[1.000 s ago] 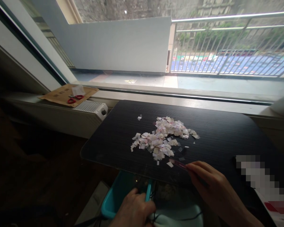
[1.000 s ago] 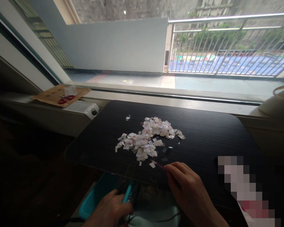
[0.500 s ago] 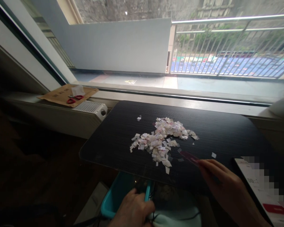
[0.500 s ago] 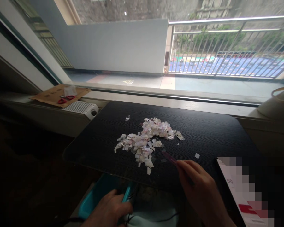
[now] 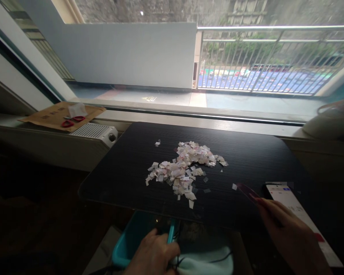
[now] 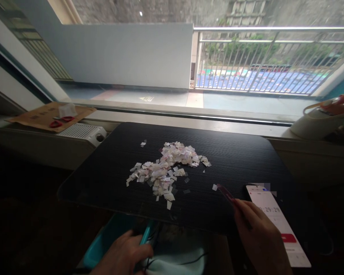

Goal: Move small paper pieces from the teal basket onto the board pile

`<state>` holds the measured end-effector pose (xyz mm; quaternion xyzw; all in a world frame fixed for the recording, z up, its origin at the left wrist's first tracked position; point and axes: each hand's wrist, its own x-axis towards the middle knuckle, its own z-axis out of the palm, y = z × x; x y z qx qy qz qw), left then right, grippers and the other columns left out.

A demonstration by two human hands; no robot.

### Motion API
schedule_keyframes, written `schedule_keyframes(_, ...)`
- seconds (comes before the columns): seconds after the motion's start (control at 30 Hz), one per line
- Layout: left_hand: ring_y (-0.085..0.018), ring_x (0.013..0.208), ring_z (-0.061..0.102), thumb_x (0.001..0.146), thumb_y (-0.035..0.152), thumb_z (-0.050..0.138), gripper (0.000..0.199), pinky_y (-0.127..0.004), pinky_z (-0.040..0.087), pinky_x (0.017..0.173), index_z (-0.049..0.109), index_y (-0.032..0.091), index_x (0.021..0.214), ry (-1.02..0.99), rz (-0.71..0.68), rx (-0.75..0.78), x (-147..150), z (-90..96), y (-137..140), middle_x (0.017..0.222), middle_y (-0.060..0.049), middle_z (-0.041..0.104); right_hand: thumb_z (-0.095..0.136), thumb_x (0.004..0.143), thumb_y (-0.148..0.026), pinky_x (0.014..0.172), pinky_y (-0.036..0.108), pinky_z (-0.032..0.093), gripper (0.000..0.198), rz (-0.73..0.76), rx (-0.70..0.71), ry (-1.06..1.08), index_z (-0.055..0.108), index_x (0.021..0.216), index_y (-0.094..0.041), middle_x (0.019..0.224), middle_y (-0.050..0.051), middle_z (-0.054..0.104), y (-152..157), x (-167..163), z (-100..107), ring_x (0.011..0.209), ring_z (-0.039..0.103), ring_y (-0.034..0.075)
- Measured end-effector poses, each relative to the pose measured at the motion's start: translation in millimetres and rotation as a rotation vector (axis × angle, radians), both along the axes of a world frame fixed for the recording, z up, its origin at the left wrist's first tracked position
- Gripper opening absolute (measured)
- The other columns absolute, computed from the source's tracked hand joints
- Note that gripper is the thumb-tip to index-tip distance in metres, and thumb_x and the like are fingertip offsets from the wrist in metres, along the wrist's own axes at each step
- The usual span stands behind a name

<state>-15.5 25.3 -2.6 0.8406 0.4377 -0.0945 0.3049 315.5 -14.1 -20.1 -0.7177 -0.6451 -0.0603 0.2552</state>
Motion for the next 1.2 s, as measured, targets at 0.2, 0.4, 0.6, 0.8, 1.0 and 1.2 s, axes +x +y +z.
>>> schedule_keyframes(0.2, -0.023, 0.093, 0.060, 0.070, 0.014, 0.062, 0.012, -0.036, 0.032, 0.098, 0.063, 0.021, 0.079, 0.044, -0.004, -0.095, 9.3, 6.6, 6.5, 0.091, -0.003, 0.065, 0.050, 0.094, -0.026, 0.068, 0.016, 0.056, 0.017, 0.375, -0.049, 0.301, 0.061, 0.107, -0.025, 0.096, 0.001, 0.069, -9.7, -41.6, 7.1, 0.079, 0.069, 0.012)
schedule_keyframes(0.4, -0.023, 0.104, 0.056, 0.071, 0.014, 0.062, 0.020, -0.037, 0.028, 0.103, 0.064, 0.022, 0.089, -0.024, -0.007, -0.093, 2.4, -1.6, 3.0, 0.097, -0.003, 0.065, 0.051, 0.092, -0.018, 0.069, 0.016, 0.057, 0.019, 0.508, -0.085, 0.375, 0.061, 0.108, -0.022, 0.093, 0.004, 0.067, -6.5, -56.5, 10.2, 0.080, 0.069, 0.013)
schedule_keyframes(0.6, -0.024, 0.097, 0.060, 0.070, 0.014, 0.063, 0.021, -0.038, 0.033, 0.100, 0.065, 0.022, 0.090, 0.007, -0.032, -0.090, 2.1, -0.5, 3.6, 0.094, -0.003, 0.066, 0.054, 0.091, -0.017, 0.068, 0.016, 0.057, 0.019, 0.563, -0.126, 0.413, 0.060, 0.108, -0.024, 0.094, 0.003, 0.068, -6.8, -56.5, 9.6, 0.079, 0.069, 0.013)
schedule_keyframes(0.8, -0.023, 0.095, 0.060, 0.071, 0.017, 0.065, 0.020, -0.039, 0.033, 0.099, 0.065, 0.023, 0.090, 0.000, -0.046, -0.093, 2.4, 0.0, 5.5, 0.095, -0.002, 0.067, 0.052, 0.091, -0.014, 0.065, 0.015, 0.057, 0.020, 0.630, -0.098, 0.401, 0.061, 0.106, -0.023, 0.089, 0.003, 0.068, -6.6, -61.9, 16.9, 0.075, 0.069, 0.012)
schedule_keyframes(1.0, -0.024, 0.099, 0.059, 0.074, 0.018, 0.064, 0.016, -0.040, 0.028, 0.102, 0.065, 0.023, 0.089, -0.004, -0.046, -0.101, 1.2, -2.2, 4.5, 0.097, -0.002, 0.065, 0.049, 0.092, -0.016, 0.070, 0.021, 0.057, 0.021, 0.520, -0.069, 0.353, 0.064, 0.106, -0.022, 0.095, 0.005, 0.068, 16.4, -75.3, 11.4, 0.082, 0.067, 0.015)
schedule_keyframes(1.2, -0.024, 0.100, 0.058, 0.072, 0.016, 0.063, 0.021, -0.040, 0.028, 0.102, 0.065, 0.023, 0.092, -0.024, -0.027, -0.119, -2.6, -3.2, 3.0, 0.098, -0.003, 0.065, 0.046, 0.093, -0.014, 0.068, 0.022, 0.055, 0.021, 0.573, -0.168, 0.367, 0.063, 0.105, -0.022, 0.093, 0.004, 0.067, 19.0, -79.8, 14.2, 0.080, 0.066, 0.014)
